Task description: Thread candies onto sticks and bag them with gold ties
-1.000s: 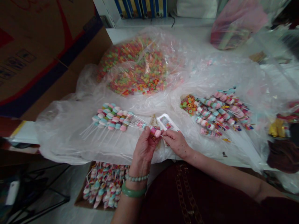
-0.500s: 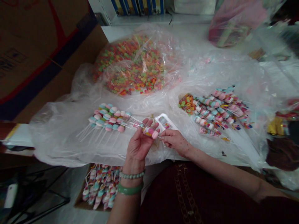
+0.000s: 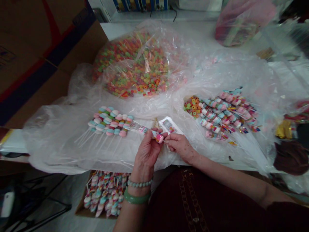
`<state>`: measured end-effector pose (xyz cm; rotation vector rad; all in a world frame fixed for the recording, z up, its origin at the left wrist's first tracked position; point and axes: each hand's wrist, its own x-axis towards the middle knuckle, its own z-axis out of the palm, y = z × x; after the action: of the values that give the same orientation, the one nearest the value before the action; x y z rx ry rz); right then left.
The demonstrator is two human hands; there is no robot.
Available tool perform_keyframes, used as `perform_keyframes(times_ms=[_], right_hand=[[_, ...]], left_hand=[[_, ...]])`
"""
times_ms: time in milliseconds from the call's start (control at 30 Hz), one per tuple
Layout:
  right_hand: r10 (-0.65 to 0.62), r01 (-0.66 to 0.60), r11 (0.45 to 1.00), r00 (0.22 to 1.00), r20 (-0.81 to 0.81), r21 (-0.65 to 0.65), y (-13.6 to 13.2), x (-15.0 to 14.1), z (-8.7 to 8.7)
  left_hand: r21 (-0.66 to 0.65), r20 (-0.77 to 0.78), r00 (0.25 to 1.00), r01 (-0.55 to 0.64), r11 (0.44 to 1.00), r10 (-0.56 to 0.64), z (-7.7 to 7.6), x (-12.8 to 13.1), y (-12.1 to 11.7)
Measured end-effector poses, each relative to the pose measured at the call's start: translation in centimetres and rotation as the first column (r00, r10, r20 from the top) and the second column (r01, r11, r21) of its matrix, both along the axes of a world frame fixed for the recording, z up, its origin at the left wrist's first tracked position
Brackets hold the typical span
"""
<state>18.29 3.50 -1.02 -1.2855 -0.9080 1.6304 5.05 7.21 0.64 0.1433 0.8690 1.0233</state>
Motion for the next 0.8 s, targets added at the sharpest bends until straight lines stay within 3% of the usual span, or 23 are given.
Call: perform_keyframes(times_ms=[167, 333, 467, 633, 800], right_hand=[[0.024, -0.052, 0.994, 0.963, 0.270, 0.096, 0.0, 0.4, -0.1], [-0.032, -0.132, 0.947, 0.868, 0.495, 0.292, -0.2, -0.4, 0.6], [0.015, -0.107, 0.971, 0.920, 0.392, 0.214, -0.1, -0.1, 0.5], [0.116, -0.159, 0.983, 0.924, 0.363, 0.090, 0.3, 0.5, -0.2], [0.172, -0.252, 0.959, 0.883, 0.438, 0.131, 0.2, 0.6, 0.1]], left_hand=[[0.049, -0.104, 0.993, -0.042, 0.998, 0.047, -0.5, 0.2, -0.1], [0.074, -0.058, 0.998, -0.021, 0.997, 0.025, -0.2, 1.4, -0.6], [-0.031, 0.009, 1.000, 0.029, 0.999, -0.029, 0.0, 0.7, -0.2], [-0.063, -0.065, 0.983, -0.176, 0.982, 0.172, 0.2, -0.9, 1.0], [-0.107, -0.077, 0.965, -0.259, 0.960, 0.251, 0.1, -1.7, 1.7]])
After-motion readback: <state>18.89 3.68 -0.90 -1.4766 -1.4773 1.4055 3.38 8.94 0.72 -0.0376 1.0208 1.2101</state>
